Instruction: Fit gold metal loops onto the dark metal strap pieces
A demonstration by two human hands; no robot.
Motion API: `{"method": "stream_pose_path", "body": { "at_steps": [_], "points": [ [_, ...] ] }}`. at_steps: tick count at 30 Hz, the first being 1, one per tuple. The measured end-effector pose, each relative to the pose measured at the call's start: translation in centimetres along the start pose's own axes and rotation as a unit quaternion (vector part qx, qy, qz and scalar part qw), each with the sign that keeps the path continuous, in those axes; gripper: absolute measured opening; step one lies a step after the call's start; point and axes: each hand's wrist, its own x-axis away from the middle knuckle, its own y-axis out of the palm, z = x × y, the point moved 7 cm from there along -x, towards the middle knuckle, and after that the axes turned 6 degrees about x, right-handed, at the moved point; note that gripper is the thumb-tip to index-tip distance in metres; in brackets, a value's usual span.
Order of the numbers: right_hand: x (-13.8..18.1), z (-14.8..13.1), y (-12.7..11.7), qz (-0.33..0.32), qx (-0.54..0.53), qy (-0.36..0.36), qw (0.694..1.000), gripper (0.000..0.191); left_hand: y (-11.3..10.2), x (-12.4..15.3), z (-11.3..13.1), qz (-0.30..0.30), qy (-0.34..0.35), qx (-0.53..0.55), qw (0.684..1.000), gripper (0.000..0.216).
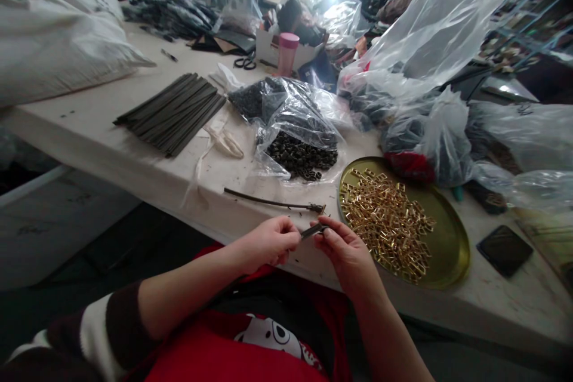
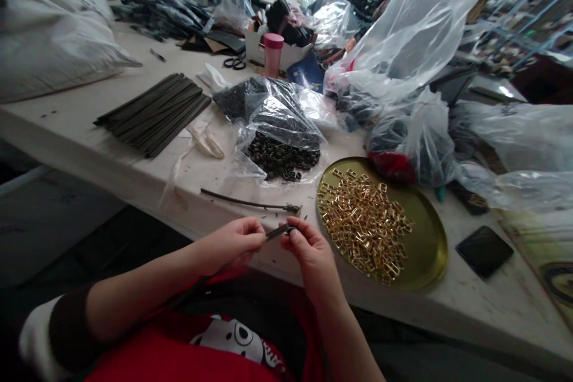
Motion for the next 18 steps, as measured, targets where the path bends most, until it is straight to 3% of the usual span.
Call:
{"method": "stream_pose_path", "body": {
  "at_steps": [5,11,18],
  "points": [
    [-0.1,0.3,0.6,-0.021,0.023,-0.015,0.999,0.029,0.3,-0.1,-0.2,-0.031,-0.034,0.040,0.998,0.007],
    [-0.5,0.8,-0.1,0.004,0.077,-0.025,0.997,0.029,0.2,-0.5,-0.7,-0.037,-0.067,0.047,0.996,0.007],
    [-1.2,0.9,-0.2,0.052,-0.080,0.006,0.995,0.020,0.0,-1.3,-0.9,-0.020,-0.036,0.053,0.998,0.010]
  ]
}}
